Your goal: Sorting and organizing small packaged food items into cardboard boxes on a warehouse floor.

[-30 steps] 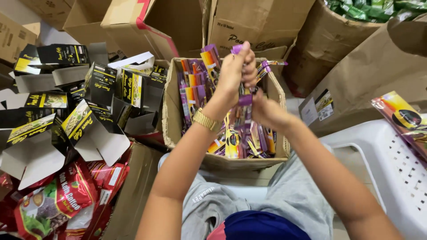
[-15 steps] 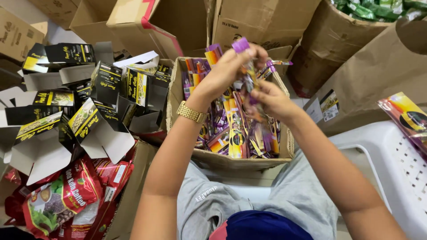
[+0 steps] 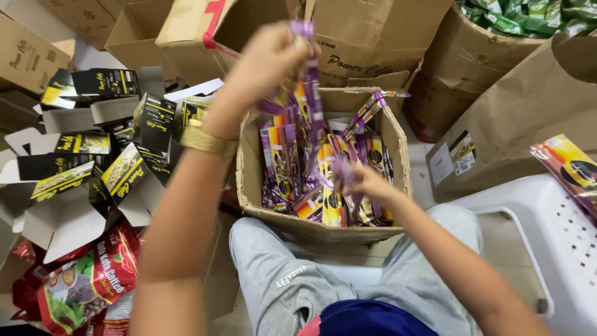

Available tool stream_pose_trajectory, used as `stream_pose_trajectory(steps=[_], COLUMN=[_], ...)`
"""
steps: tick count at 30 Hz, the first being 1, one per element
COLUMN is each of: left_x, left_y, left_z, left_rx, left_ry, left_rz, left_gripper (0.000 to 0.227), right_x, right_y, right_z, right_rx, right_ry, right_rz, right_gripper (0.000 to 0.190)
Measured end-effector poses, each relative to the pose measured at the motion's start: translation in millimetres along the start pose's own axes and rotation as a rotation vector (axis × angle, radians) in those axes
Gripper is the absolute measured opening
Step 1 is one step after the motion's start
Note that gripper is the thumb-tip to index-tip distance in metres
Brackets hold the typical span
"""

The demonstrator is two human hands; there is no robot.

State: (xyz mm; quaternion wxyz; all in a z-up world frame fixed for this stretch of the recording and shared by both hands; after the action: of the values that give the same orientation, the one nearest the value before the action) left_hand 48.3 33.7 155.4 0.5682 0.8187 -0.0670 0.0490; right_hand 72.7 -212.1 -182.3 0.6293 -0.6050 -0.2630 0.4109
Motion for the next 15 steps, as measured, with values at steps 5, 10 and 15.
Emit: stream_pose_trajectory(steps=[5, 10, 15], left_x=[-41.4, -116.9, -185.3], left_y=[87.8, 141.5, 145.5], left_z=[-41.4, -61.5, -57.0], left_rx=[0.121, -0.041, -0.073], left_ry=[0.171, 0.108, 0.239], left_rz=[0.106, 0.177, 0.392], left_gripper=[0.027, 0.048, 0.043], right_x=[17.7, 54.3, 158.8], right_y=[28.0, -42.7, -8.7], right_z=[28.5, 88.0, 76.5], right_rx=[-0.16, 0.095, 0.358], right_ry=[-0.356, -0.432, -0.007], right_rz=[-0.119, 0.446, -0.033], right_gripper=[0.055, 0.057, 0.033])
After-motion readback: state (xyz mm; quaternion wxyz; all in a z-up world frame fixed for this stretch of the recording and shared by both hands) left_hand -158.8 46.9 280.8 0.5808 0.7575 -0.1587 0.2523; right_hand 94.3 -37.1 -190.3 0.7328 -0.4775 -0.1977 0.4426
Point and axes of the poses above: each hand's wrist, its own x-axis towards the middle knuckle, its own z-axis out of the palm, y = z × x, the point moved 1 cm from there along x, towards the middle knuckle, and after that the axes turned 9 degrees about -x, right-handed, at the moved point
